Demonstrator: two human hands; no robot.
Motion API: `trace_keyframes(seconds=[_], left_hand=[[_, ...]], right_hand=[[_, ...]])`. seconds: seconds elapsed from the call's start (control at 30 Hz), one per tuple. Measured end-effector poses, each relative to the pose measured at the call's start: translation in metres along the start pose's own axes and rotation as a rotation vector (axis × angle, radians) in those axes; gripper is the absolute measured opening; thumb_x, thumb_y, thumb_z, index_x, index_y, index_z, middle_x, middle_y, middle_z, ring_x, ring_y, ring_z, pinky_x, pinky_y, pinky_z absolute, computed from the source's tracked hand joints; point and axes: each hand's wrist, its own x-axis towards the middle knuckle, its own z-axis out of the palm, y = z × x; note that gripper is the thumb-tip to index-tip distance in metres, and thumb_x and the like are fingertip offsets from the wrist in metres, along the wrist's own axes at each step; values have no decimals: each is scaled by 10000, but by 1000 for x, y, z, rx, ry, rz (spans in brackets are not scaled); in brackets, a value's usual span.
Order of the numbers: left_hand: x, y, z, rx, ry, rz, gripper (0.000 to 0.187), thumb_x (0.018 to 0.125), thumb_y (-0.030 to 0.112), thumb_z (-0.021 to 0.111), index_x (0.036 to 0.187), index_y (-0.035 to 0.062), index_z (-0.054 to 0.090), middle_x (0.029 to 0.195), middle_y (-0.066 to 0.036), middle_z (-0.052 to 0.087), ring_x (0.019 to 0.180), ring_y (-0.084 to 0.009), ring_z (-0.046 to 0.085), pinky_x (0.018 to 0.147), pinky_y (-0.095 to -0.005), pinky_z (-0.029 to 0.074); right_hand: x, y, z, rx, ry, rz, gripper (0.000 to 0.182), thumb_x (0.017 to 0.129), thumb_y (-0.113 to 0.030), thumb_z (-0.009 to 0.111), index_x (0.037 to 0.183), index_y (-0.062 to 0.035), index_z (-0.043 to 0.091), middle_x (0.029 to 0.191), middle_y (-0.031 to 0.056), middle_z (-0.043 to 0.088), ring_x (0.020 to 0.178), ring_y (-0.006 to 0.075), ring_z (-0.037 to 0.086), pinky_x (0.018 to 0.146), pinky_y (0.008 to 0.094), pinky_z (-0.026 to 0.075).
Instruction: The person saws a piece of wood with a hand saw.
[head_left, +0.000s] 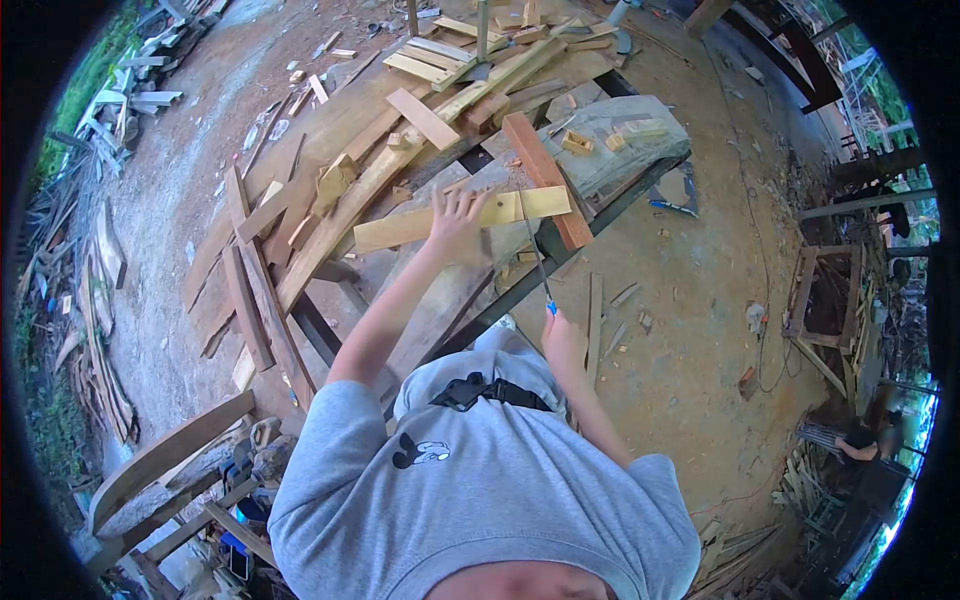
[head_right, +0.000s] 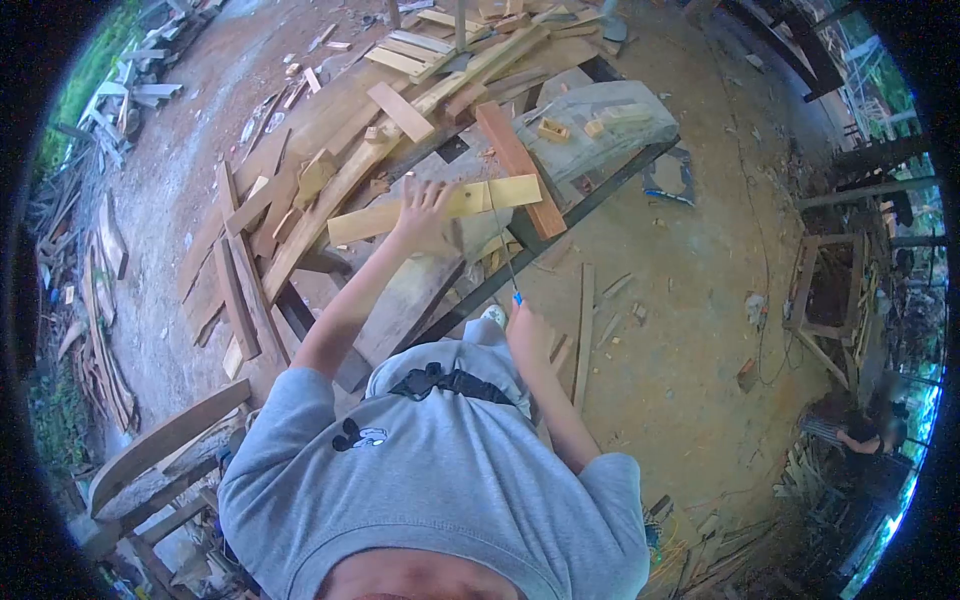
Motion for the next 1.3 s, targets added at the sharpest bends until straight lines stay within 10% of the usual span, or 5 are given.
trace_keyframes(seconds=[0.47,0.8,1.3], left_hand=[[-11,-24,6,-185,-16,-33,939,483,293,752,1270,114,271,1254,-125,336,1209,-343,246,980,-520,204],[5,-20,13,0,110,-237,1081,418,443,762,1292,97,230,1283,-159,284,1211,-362,230,976,-552,163],[-2,-18,-1,-138,-294,-189,1065,392,330,764,1292,131,230,1292,-227,211,1211,-428,177,915,-594,252]], right_hand=[[0,-3,-5,23,-35,51,336,878,-289,360,760,-38,549,630,186,585,602,341,590,527,435,466],[1,4,5,49,-1,23,333,872,-298,373,750,-43,547,611,179,579,574,343,583,511,441,459],[-1,11,7,41,-13,70,372,879,-327,343,747,-45,545,614,189,575,588,358,581,523,465,455]])
